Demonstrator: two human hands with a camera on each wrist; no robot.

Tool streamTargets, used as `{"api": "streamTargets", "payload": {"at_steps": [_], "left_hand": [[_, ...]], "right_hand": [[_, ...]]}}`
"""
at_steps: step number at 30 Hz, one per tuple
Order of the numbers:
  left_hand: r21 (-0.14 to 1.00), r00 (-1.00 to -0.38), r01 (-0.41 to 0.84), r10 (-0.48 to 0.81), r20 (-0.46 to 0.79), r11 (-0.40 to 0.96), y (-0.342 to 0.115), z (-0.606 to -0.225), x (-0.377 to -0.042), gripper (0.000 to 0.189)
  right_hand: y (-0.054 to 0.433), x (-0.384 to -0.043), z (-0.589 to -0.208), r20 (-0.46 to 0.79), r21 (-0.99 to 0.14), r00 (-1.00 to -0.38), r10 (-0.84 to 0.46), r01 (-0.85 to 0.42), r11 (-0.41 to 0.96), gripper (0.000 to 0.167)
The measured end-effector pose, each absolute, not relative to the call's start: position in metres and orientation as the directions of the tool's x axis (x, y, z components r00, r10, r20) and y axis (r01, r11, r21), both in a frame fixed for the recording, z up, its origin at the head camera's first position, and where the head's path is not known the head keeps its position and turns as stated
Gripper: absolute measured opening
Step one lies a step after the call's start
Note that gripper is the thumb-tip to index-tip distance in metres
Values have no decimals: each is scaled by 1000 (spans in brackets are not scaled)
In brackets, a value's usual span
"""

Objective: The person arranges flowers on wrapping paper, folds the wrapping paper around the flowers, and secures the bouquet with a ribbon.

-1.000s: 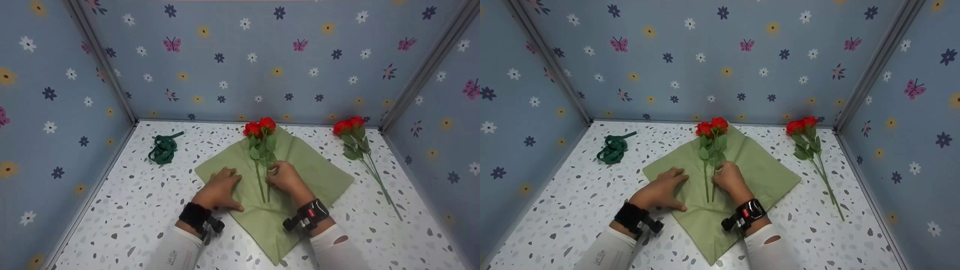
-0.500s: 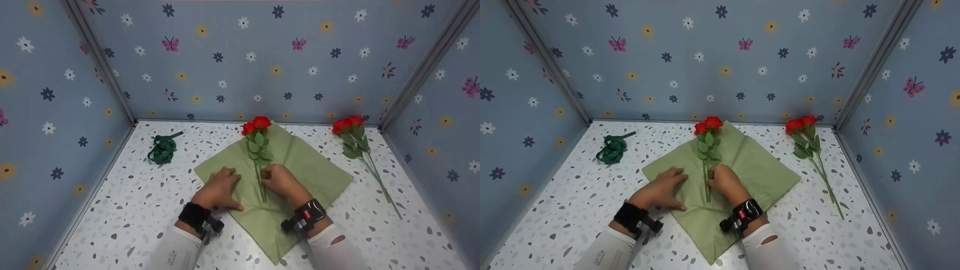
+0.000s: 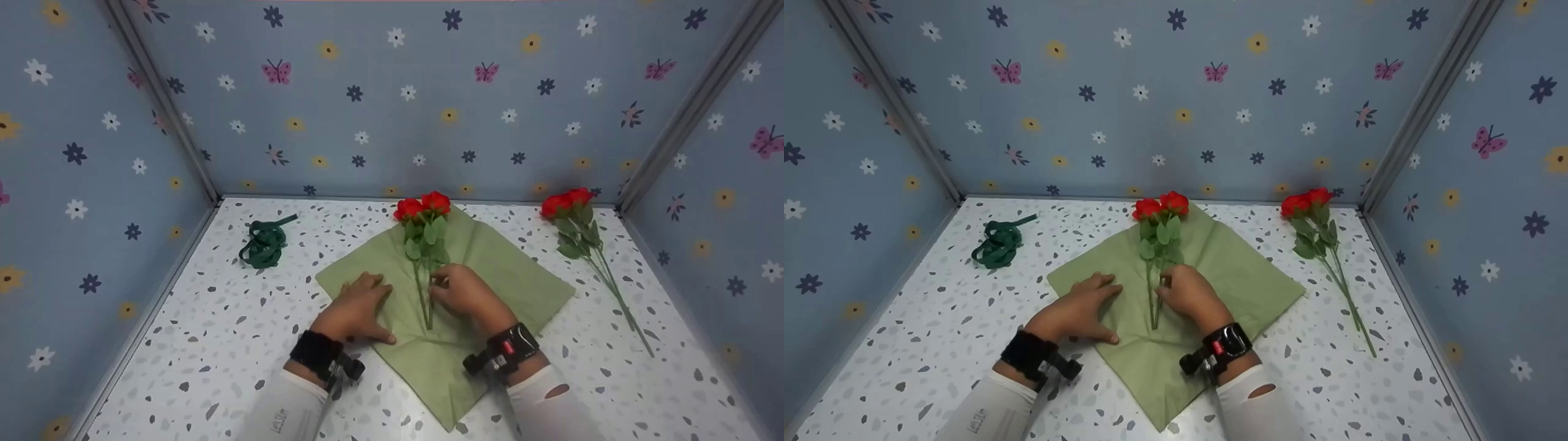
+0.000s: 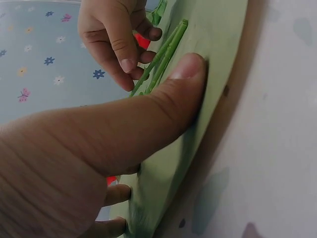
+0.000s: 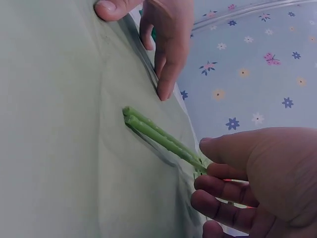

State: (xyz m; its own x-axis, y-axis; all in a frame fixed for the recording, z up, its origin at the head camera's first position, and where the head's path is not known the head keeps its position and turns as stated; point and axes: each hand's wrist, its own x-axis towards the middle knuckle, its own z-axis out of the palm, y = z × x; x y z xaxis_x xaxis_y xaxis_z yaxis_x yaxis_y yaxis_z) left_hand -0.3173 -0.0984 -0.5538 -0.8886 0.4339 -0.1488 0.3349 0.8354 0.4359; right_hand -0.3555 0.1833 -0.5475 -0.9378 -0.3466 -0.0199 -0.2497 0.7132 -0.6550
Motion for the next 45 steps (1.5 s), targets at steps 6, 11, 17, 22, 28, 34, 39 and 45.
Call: {"api": "streamTargets", "payload": {"at_steps": [6, 11, 17, 22, 28, 34, 39, 45], "left_hand": [[439, -892, 330, 429, -146, 836, -98, -553, -318, 120], [451, -887, 339, 440, -140, 826, -97, -554, -318, 118], [459, -885, 337, 443, -142, 822, -96, -554, -317, 117], [451, -887, 338, 440, -140, 826, -95, -556, -317, 118], [449, -886, 332, 438, -153, 830, -95, -557, -317, 119], [444, -891, 317, 423, -163, 838, -98, -559, -317, 121], [463, -893, 316, 425, -151, 828, -102, -560, -316, 119], [473, -888, 334, 440, -131, 815, -104, -561, -314, 120]], "right_hand": [[193, -357, -542, -25, -661, -935, -353, -249, 708, 36], [217, -360, -530, -55, -655, -944, -325, -212, 725, 38], [267, -365, -518, -42, -641, -976, -215, -139, 755, 40], [311, -365, -512, -64, -620, -989, -130, -63, 782, 44], [370, -357, -506, -85, -559, -995, -44, 11, 829, 51], [421, -345, -500, -149, -501, -983, 109, 170, 849, 58], [453, -334, -506, -184, -500, -965, 188, 256, 827, 62], [479, -323, -520, -185, -486, -929, 319, 369, 792, 60]]}}
